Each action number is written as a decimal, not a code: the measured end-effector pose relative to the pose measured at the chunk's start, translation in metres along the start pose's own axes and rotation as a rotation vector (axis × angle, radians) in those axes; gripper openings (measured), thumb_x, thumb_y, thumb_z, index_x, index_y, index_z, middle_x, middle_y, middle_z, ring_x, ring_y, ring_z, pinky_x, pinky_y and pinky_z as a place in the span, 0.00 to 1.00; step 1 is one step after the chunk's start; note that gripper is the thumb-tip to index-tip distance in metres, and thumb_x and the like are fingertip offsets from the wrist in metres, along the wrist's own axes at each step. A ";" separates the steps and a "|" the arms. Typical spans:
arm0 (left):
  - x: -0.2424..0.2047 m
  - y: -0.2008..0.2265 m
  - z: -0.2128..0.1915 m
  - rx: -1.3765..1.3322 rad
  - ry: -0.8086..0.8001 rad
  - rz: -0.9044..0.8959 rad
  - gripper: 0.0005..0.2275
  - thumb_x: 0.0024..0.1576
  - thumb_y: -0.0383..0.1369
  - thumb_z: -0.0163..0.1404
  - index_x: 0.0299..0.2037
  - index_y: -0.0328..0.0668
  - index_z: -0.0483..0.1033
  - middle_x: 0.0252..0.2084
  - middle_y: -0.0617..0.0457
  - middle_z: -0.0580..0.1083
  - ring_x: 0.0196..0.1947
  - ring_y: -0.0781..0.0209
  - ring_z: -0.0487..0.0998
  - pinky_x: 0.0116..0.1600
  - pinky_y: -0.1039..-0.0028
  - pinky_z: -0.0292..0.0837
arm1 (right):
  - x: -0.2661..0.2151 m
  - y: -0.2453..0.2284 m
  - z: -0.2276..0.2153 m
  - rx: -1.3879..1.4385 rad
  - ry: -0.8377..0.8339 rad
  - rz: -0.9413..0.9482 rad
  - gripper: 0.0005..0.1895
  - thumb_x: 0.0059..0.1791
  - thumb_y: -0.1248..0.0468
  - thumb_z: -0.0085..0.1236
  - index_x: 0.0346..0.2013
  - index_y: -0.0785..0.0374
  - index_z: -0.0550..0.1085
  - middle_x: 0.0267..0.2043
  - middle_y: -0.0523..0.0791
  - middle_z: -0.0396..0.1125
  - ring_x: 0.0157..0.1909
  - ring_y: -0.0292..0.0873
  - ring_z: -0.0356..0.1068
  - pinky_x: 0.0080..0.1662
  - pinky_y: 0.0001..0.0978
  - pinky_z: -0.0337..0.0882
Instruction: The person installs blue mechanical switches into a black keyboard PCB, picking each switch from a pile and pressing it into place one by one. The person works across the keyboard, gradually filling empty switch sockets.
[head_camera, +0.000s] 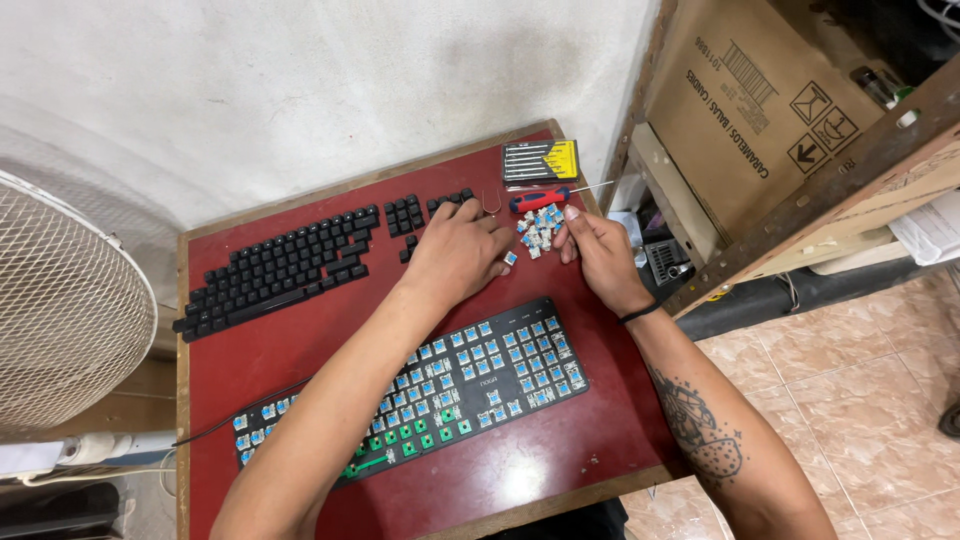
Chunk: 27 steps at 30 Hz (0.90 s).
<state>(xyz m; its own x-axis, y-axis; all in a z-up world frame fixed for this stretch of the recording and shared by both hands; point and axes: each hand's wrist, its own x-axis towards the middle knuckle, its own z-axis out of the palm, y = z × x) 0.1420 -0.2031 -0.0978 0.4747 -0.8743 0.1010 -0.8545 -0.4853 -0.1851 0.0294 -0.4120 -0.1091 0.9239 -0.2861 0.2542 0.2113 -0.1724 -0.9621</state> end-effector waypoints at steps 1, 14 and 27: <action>0.000 0.000 -0.001 0.000 0.002 -0.002 0.16 0.55 0.48 0.58 0.49 0.53 0.81 0.44 0.56 0.80 0.53 0.56 0.71 0.60 0.62 0.63 | 0.000 0.001 0.000 -0.001 -0.002 -0.002 0.25 0.62 0.58 0.42 0.26 0.64 0.77 0.16 0.46 0.66 0.25 0.36 0.63 0.38 0.28 0.68; -0.067 -0.023 -0.013 -0.205 0.209 -0.031 0.06 0.58 0.41 0.55 0.38 0.53 0.80 0.39 0.60 0.78 0.50 0.58 0.72 0.54 0.64 0.66 | 0.002 0.043 -0.008 -0.051 0.004 0.016 0.25 0.63 0.57 0.42 0.28 0.64 0.76 0.18 0.46 0.66 0.26 0.37 0.62 0.38 0.28 0.65; -0.298 -0.020 -0.119 -0.198 0.397 -0.261 0.05 0.62 0.39 0.56 0.39 0.51 0.81 0.35 0.62 0.73 0.40 0.54 0.70 0.43 0.62 0.64 | -0.011 0.023 -0.005 -0.191 0.004 -0.018 0.29 0.71 0.47 0.38 0.37 0.64 0.73 0.30 0.46 0.65 0.33 0.35 0.62 0.43 0.25 0.60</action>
<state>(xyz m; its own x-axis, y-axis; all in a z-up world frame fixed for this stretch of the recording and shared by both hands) -0.0076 0.0667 -0.0079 0.5937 -0.6384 0.4898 -0.7599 -0.6450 0.0806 0.0229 -0.4177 -0.1334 0.9192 -0.2848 0.2718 0.1628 -0.3535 -0.9212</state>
